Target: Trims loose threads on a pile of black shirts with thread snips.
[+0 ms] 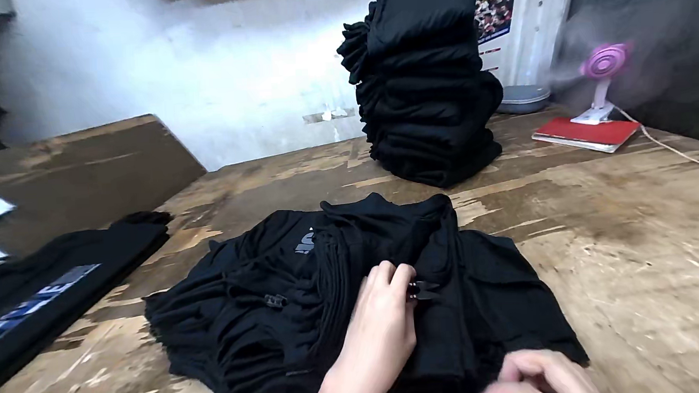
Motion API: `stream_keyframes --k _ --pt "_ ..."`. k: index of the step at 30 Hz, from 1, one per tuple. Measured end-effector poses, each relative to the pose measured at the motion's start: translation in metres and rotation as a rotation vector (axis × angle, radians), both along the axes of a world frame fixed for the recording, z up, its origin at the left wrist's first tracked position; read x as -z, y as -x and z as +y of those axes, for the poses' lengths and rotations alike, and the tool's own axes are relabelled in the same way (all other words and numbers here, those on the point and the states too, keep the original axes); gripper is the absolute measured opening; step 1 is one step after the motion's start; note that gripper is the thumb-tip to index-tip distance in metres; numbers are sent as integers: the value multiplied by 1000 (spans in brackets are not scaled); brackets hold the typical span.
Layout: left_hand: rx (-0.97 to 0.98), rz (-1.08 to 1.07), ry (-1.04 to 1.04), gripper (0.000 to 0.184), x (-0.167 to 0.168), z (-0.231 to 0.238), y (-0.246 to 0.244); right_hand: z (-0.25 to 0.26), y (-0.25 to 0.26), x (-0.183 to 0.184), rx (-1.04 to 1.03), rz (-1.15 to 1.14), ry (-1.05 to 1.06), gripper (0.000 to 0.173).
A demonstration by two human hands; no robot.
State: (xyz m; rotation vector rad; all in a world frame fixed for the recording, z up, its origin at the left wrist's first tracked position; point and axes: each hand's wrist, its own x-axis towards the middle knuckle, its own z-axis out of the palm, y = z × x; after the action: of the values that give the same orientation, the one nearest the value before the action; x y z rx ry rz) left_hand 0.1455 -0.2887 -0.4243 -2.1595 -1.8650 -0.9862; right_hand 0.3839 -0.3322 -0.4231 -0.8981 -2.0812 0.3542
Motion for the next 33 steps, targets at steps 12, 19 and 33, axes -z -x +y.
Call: stream_keyframes --k 12,19,33 --pt "216 7 10 21 -24 -67 -1 27 25 28 -67 522 247 7" --pt "218 18 -9 18 -26 -57 -9 30 26 25 -38 609 306 10" --pt "349 -172 174 33 -25 -63 2 27 -23 20 -314 39 142 41"
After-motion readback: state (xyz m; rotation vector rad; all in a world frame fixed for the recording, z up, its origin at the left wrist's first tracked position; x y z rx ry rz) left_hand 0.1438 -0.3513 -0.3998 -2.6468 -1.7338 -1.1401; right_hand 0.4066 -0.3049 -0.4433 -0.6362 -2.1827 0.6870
